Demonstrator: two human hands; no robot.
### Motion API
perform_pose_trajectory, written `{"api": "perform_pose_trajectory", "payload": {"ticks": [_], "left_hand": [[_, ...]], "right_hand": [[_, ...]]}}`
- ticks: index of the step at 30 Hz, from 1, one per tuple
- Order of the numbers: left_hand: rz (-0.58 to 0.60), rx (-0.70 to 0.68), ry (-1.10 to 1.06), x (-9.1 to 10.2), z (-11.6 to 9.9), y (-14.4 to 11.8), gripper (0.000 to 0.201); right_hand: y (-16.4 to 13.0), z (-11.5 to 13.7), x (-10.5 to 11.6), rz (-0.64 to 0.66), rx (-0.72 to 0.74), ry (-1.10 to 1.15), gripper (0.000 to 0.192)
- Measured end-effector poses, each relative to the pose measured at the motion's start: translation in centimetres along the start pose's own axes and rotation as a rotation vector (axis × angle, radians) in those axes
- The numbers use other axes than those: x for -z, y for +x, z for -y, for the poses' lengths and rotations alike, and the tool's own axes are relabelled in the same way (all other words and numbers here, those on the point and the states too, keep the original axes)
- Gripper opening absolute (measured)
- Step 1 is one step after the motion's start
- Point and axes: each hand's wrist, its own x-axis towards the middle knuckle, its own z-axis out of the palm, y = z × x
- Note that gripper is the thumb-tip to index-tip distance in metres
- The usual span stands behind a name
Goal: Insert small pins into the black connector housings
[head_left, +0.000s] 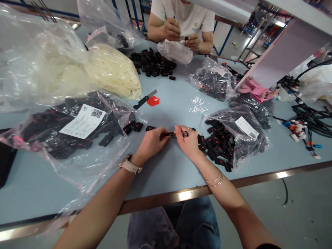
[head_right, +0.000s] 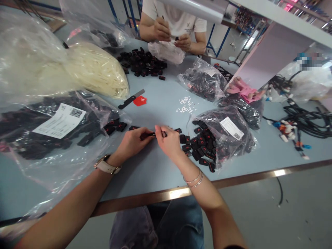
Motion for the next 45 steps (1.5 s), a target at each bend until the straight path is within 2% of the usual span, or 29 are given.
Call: {"api": "perform_pose_trajectory", "payload": {"ticks": [7,20,23,27,32,39,45], "left_hand": [[0.008,0.026,-0.020,0.0,-0.1,0.2,0.013],[0.014,0.005,-0.005,-0.1,0.1,0.0,0.014],[0.021,-0.019,0.075,-0.4,-0.1,-0.2,0.013],[0.009,-0.034,0.318,-0.5,-0.4,-0.5,0.015],[-0.144,0.048,0.560,0.8,-0.3,-0.3,0.018],[-0.055,0.093,0.620,1.5,0.2,0.1,0.019],[-0.059,0.208,0.632,2.3,0.0,0.1,0.025]], "right_hand": [[-0.1,0.4,0.6,-0.100,-0.053,0.098,0.039],[0.0,0.3,0.2,-0.002,-0.022,0.071,0.040],[-0.1,-0.2,0.3,-0.092,-0.127,0.188,0.040],[-0.4,-0.9,0.3,-0.208,-0.199,0.284,0.042],[-0.5,-1.0,0.1,-0.202,-0.180,0.322,0.040],[-0.5,-1.0,0.1,-0.175,-0.184,0.312,0.040],[-0.6,-1.1,0.2,-0.147,-0.168,0.290,0.040]]}}
